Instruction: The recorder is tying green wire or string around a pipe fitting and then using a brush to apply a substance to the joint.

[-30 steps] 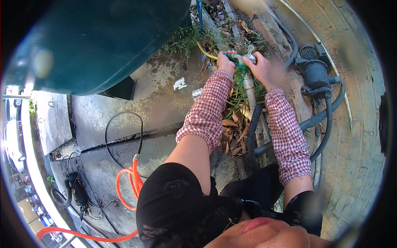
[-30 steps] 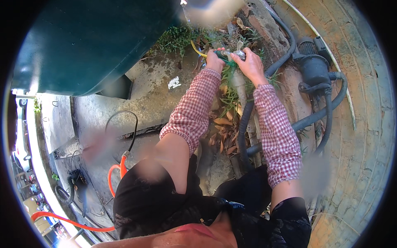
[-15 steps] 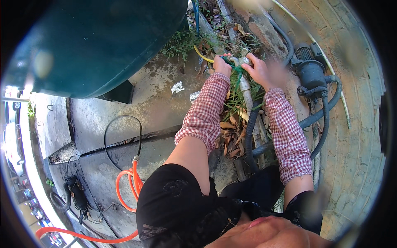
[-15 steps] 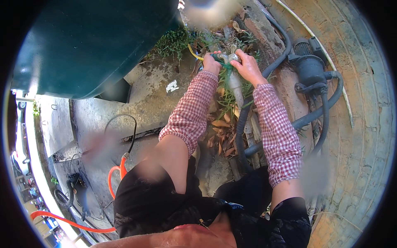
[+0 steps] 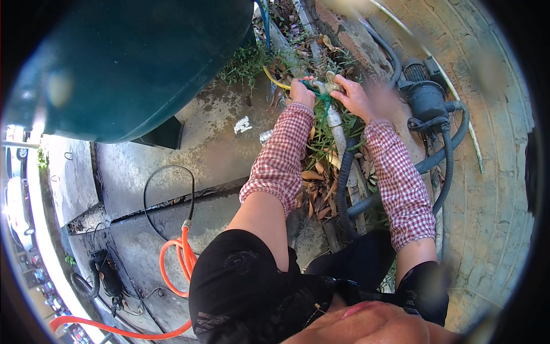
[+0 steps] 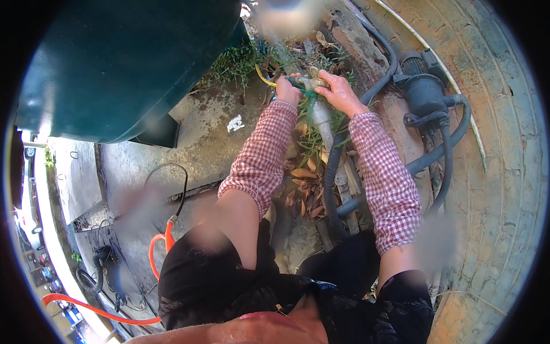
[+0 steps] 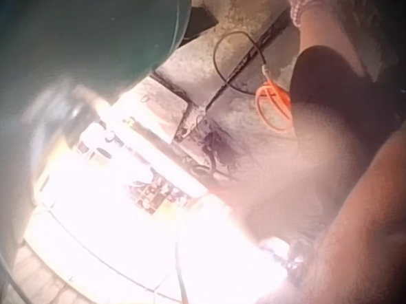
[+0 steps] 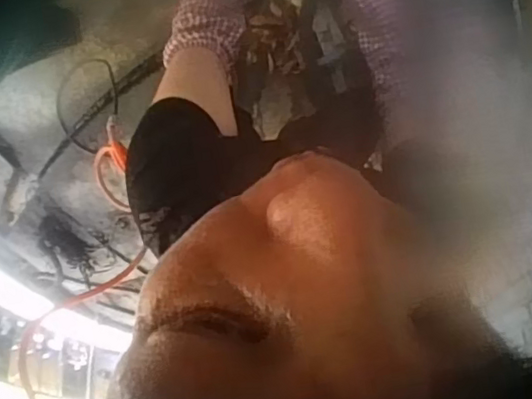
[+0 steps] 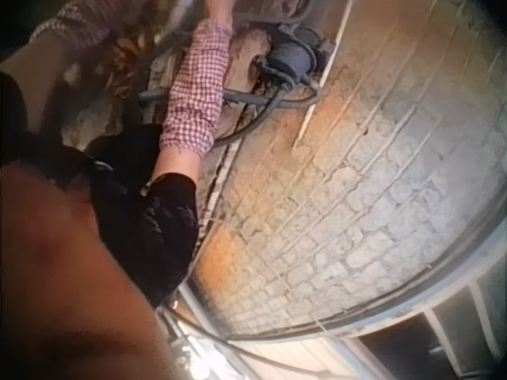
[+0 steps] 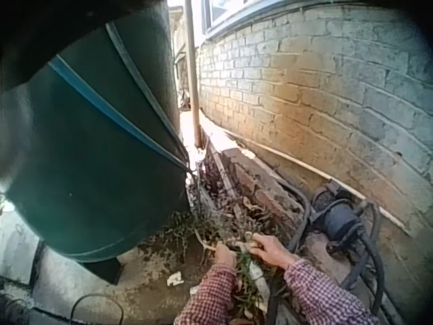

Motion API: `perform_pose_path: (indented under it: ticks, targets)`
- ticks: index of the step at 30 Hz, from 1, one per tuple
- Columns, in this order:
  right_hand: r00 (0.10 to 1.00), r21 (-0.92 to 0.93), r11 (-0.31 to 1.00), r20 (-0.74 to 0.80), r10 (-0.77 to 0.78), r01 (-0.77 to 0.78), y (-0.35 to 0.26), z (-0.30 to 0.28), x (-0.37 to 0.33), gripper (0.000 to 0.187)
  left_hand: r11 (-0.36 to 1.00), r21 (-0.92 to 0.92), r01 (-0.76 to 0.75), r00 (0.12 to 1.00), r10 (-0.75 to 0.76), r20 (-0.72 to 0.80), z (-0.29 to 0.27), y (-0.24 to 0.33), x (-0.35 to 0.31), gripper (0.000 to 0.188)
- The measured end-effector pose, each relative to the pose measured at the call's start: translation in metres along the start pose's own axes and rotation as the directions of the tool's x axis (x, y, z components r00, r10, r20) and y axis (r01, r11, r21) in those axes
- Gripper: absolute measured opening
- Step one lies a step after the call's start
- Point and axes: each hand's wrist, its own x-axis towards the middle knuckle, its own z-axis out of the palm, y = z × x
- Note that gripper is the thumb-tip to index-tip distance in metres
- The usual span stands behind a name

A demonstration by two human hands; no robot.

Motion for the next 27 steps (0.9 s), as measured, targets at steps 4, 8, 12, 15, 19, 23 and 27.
perform_pose_path:
  ticks: [4, 8, 12, 15, 19, 23, 27]
  targets:
    - [0.999, -0.025, 1.0, 0.031, 0.009, -0.008, 0.006, -0.001, -0.004, 0.031, 0.999, 0.012, -0.05, 0.997, 0.05, -0.06, 0.001, -0.007, -0.013, 0.012]
    - [1.0, -0.032, 0.999, 0.009, -0.002, 0.002, 0.005, -0.002, -0.003, 0.031, 0.998, -0.014, -0.066, 0.996, 0.065, -0.062, 0.003, -0.007, -0.013, 0.012]
    - [0.999, -0.027, 0.999, 0.03, -0.027, 0.028, 0.0, -0.001, 0.002, 0.032, 0.998, 0.004, -0.064, 0.997, 0.064, -0.034, 0.0, 0.001, -0.003, 0.012]
    - [0.999, -0.041, 0.999, 0.043, -0.029, 0.031, 0.003, -0.002, 0.0, 0.032, 0.999, 0.033, -0.034, 0.999, 0.035, -0.03, 0.0, -0.001, -0.006, 0.013]
    - [0.999, -0.034, 0.999, 0.024, -0.033, 0.034, 0.007, -0.001, -0.006, 0.031, 0.999, 0.009, -0.035, 0.998, 0.036, -0.057, -0.002, -0.007, -0.015, 0.013]
    - [0.999, -0.02, 0.999, 0.031, -0.031, 0.032, 0.005, -0.001, -0.003, 0.031, 0.999, -0.001, -0.052, 0.996, 0.052, -0.078, 0.001, -0.005, -0.012, 0.012]
    - [0.999, 0.003, 0.999, -0.007, -0.044, 0.044, 0.003, -0.001, -0.001, 0.03, 0.998, -0.016, -0.055, 0.996, 0.053, -0.073, 0.002, -0.005, -0.003, 0.013]
